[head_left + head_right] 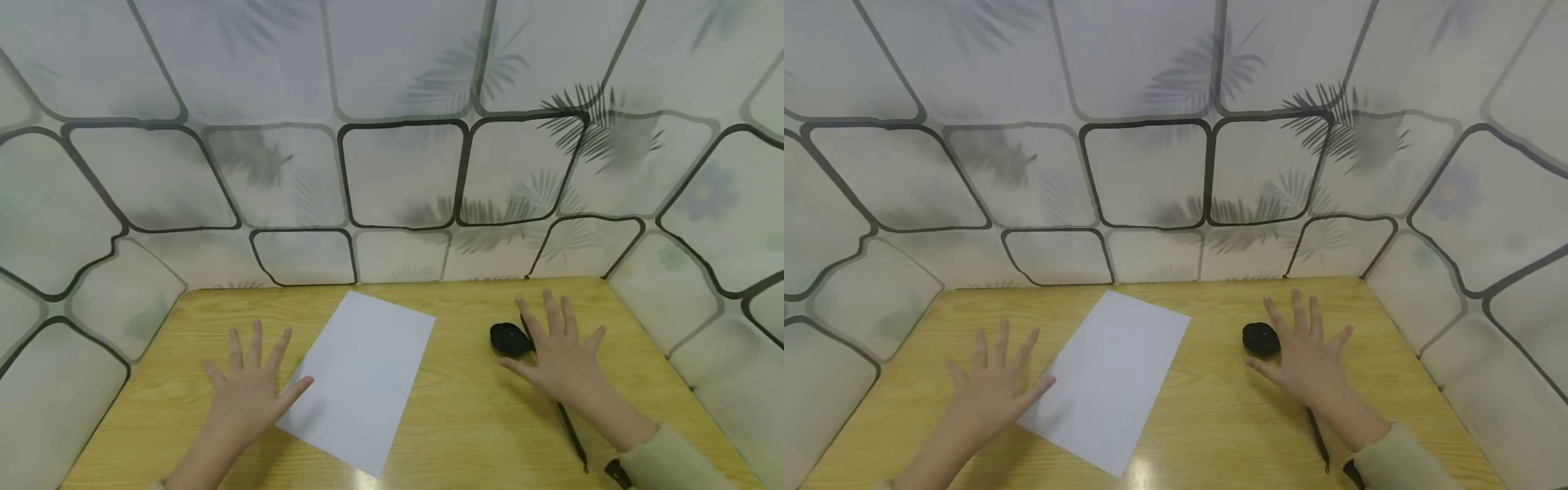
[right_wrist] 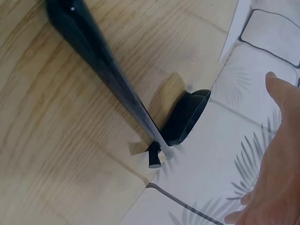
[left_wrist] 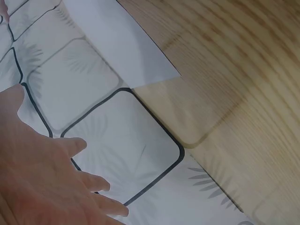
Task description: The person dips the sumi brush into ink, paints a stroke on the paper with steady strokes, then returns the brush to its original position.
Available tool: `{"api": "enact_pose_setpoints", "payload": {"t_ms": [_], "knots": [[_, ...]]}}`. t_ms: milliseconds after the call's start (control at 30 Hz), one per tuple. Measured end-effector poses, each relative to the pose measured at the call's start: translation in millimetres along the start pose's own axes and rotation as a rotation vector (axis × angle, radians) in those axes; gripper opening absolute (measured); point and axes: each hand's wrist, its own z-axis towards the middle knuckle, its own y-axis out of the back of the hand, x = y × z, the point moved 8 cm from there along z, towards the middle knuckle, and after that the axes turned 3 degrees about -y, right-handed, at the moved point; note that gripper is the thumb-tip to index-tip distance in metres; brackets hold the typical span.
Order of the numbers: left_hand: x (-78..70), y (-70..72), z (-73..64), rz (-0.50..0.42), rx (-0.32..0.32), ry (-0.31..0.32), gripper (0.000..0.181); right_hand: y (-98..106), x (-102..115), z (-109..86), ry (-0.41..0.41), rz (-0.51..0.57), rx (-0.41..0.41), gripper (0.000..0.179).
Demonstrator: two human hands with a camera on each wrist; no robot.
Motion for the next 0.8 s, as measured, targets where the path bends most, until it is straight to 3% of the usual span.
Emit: {"api": "enact_pose_setpoints", "payload": {"t_ms": [467,800], "knots": [[-1.4,8.0,4.4,0.034,-0.061,-0.077,0.083,11,-10,2.9,0.051,-0.057,-0.04,0.117],[-1.9,13.2,2.5,0.058,-0.093,-0.168,0.078,21,-12,3.1,0.158,-0.103,-0.116,0.108]]}}
